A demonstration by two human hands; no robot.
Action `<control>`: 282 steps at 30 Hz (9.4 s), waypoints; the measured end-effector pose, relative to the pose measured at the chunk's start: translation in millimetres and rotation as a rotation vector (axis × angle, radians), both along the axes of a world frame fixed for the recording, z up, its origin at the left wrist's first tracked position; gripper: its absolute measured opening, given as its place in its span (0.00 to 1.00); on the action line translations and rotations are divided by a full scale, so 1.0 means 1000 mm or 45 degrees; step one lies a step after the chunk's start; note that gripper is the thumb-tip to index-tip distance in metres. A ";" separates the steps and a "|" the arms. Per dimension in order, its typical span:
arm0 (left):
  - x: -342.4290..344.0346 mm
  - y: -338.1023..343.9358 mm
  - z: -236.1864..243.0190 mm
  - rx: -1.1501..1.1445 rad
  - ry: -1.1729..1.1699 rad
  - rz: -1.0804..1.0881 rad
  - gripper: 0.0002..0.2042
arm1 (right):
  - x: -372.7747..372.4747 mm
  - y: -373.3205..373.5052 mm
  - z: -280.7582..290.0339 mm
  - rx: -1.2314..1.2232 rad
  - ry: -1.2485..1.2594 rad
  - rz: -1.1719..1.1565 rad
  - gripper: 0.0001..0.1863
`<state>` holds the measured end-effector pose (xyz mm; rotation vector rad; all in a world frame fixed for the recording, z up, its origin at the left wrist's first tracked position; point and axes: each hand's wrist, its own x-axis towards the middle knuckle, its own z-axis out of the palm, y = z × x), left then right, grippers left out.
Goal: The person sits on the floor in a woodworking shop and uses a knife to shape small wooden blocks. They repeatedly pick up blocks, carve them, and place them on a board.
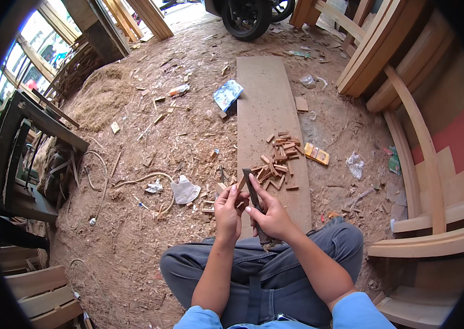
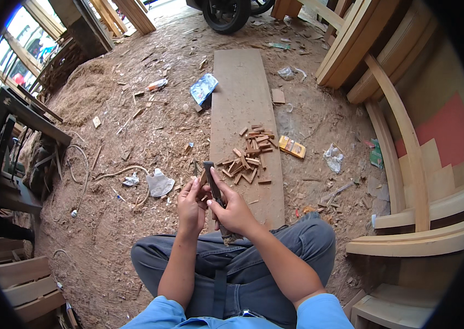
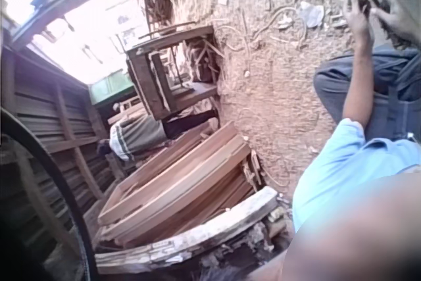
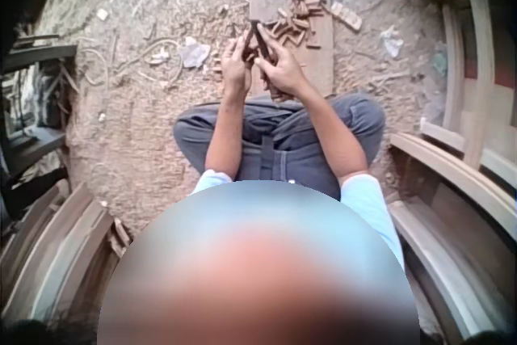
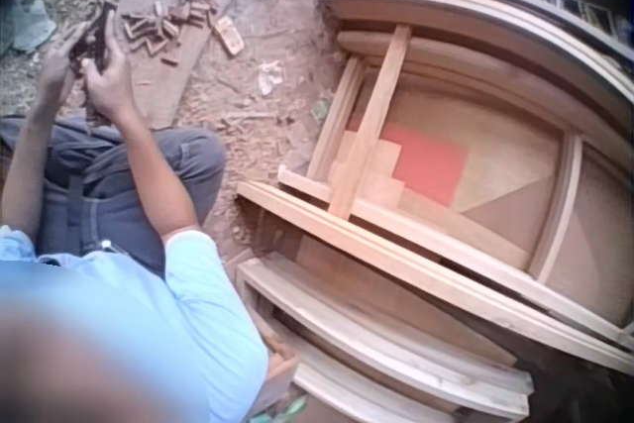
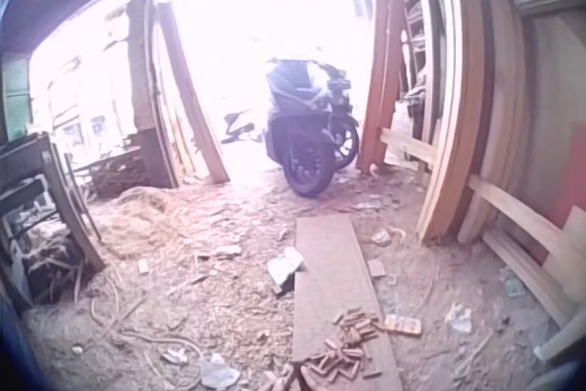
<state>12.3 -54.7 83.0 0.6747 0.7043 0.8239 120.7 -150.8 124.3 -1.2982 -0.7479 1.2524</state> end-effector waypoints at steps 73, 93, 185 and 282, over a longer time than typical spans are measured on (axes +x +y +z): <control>0.009 0.033 -0.054 0.417 0.462 0.126 0.11 | -0.017 0.013 -0.032 -0.094 -0.151 -0.093 0.38; 0.012 0.038 -0.093 0.195 0.511 0.100 0.06 | -0.017 0.019 -0.073 -0.235 0.067 -0.094 0.39; 0.015 0.038 -0.090 0.348 0.395 0.073 0.10 | -0.008 0.018 -0.057 -0.179 -0.122 -0.025 0.40; 0.001 0.013 -0.131 0.855 1.191 -0.734 0.08 | 0.059 0.029 -0.105 -0.206 -0.049 -1.015 0.31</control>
